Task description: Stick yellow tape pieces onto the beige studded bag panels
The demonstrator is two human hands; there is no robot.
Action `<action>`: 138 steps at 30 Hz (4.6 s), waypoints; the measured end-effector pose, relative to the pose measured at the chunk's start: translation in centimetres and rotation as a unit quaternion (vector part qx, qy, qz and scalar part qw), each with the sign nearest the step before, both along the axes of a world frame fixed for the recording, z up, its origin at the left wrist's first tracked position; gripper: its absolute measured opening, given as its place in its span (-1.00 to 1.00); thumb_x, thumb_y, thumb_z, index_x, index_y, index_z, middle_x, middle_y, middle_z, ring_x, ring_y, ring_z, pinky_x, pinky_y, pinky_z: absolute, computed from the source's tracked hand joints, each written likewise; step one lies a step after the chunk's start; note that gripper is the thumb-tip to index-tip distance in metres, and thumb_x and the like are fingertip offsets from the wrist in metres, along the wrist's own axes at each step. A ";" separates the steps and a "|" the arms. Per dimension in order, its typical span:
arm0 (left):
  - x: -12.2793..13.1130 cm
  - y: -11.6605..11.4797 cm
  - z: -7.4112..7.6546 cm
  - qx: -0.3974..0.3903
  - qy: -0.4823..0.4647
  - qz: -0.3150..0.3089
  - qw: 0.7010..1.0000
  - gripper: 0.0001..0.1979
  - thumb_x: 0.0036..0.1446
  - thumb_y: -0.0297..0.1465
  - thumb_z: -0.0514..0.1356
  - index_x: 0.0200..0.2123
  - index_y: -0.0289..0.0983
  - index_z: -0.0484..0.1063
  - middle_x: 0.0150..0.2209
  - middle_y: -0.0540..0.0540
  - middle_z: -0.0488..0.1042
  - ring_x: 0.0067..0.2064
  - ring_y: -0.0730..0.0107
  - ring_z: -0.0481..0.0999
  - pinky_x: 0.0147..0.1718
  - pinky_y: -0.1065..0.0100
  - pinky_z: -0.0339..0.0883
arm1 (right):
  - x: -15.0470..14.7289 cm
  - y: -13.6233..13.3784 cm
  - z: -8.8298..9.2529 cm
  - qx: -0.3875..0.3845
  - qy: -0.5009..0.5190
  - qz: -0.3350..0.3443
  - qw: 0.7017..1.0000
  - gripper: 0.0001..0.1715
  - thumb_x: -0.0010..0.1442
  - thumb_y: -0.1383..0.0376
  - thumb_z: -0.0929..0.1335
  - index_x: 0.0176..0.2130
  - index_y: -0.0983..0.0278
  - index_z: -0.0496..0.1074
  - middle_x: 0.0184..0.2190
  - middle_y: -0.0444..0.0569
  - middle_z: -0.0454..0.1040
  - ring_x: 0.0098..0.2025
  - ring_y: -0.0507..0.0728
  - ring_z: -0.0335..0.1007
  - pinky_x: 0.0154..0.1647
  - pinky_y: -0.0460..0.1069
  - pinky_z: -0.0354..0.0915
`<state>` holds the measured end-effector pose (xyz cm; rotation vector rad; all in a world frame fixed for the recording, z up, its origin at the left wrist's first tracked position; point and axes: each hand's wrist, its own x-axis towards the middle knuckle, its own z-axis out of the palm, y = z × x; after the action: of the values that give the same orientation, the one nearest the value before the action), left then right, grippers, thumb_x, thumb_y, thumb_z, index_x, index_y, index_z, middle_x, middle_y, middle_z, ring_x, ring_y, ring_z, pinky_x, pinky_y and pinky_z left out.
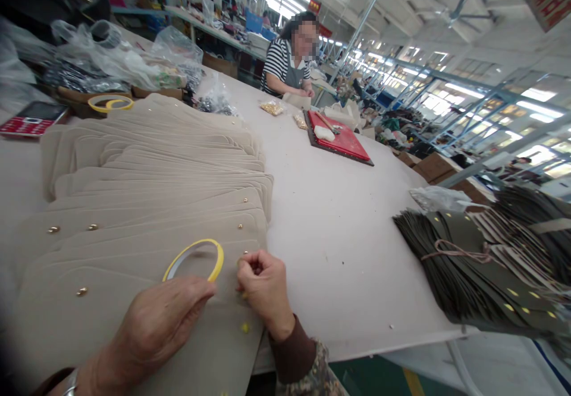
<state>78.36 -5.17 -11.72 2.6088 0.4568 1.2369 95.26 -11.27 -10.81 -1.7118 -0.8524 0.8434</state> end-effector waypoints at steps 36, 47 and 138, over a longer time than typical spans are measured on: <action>0.9 0.1 -0.6 0.082 0.170 0.077 0.979 -0.77 0.32 -0.56 -0.11 -0.25 -0.24 0.29 -0.46 0.00 0.30 -0.43 0.28 0.31 -0.46 0.29 0.14 | 1.6 2.1 -1.2 -0.016 -0.406 0.051 0.912 -0.81 0.21 0.37 0.34 -0.45 0.27 0.45 -0.56 -0.12 0.47 -0.51 0.04 0.37 -0.39 -0.09 0.22; 0.4 2.4 -0.2 0.056 0.090 0.031 0.994 -0.70 0.33 -0.54 -0.05 0.08 -0.32 0.28 -0.33 -0.07 0.53 -0.35 0.37 0.52 -0.36 0.38 0.38 | 2.6 -1.9 1.4 -0.024 -0.308 0.165 0.937 -0.88 0.17 0.36 0.39 -0.36 0.24 0.56 -0.49 -0.11 0.56 -0.48 0.04 0.42 -0.41 -0.10 0.26; 0.4 3.1 -0.2 0.046 0.034 0.030 0.998 -0.62 0.33 -0.46 0.08 0.19 -0.38 0.23 -0.28 -0.10 0.58 -0.36 0.39 0.53 -0.35 0.37 0.33 | 2.4 -0.8 1.6 0.129 -0.282 0.119 0.943 -0.83 0.21 0.37 0.36 -0.20 0.28 0.55 -0.35 -0.04 0.59 -0.38 0.04 0.46 -0.28 -0.09 0.37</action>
<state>78.80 -2.11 -11.95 2.7401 0.5072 1.2178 97.63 -12.04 -9.23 -1.6505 -1.5103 0.3584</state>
